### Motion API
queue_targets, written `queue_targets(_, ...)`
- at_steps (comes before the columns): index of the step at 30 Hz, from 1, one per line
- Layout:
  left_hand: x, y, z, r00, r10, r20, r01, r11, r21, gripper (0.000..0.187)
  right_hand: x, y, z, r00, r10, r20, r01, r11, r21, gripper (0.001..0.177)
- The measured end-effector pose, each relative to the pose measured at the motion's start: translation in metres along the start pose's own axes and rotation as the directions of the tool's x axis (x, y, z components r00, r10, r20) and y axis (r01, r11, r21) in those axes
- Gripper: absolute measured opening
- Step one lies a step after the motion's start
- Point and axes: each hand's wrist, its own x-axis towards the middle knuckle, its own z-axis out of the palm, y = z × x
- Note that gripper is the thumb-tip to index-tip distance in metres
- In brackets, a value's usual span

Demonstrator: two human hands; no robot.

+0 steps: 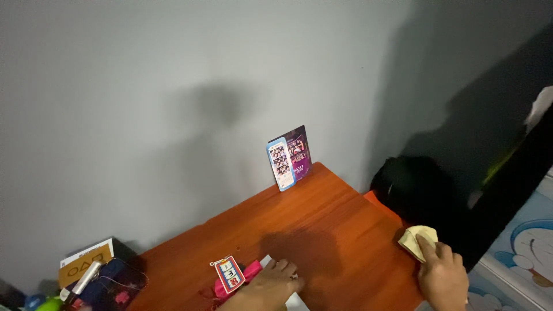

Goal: Cleaning a desk surface with a cloth and organizing small items like cards and a bow

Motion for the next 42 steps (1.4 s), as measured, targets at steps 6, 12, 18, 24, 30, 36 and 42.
queue_targets(6, 0.026, -0.026, 0.017, 0.995, 0.046, -0.087, -0.068, 0.958, -0.277, 0.015, 0.006, 0.001, -0.005, 0.985, 0.016, 0.174, -0.01, 0.999, -0.035, 0.064)
queue_targets(12, 0.041, -0.039, 0.001, 0.929, -0.049, -0.367, -0.157, 0.846, -0.51, 0.011, 0.002, 0.003, 0.002, 1.0, 0.004, 0.016, -0.004, 1.0, 0.01, 0.072)
queue_targets(18, 0.035, -0.038, -0.035, 0.657, -0.144, -0.74, -0.376, 0.789, -0.487, 0.02, 0.008, -0.002, -0.008, 0.986, 0.045, 0.16, -0.047, 0.999, 0.009, 0.058)
queue_targets(24, 0.049, -0.056, -0.003, 0.49, -0.027, -0.872, 0.024, 1.0, -0.017, 0.012, 0.012, -0.006, -0.01, 0.958, 0.122, 0.26, -0.094, 0.989, -0.116, 0.063)
queue_targets(30, 0.062, -0.066, 0.008, 0.606, -0.677, -0.417, 0.107, 0.59, -0.801, 0.039, 0.011, -0.03, -0.029, 0.934, 0.025, 0.356, -0.117, 0.964, 0.239, 0.063)
queue_targets(36, 0.054, -0.066, 0.001, 0.266, 0.011, -0.964, -0.043, 0.999, -0.001, 0.008, -0.008, -0.113, -0.036, 0.374, -0.131, 0.918, 0.251, 0.967, 0.035, 0.063)
queue_targets(42, 0.036, -0.024, -0.067, 0.544, -0.837, -0.051, 0.278, 0.237, -0.931, 0.036, 0.074, -0.162, -0.142, 0.514, -0.383, 0.768, -0.355, 0.72, 0.596, 0.049)
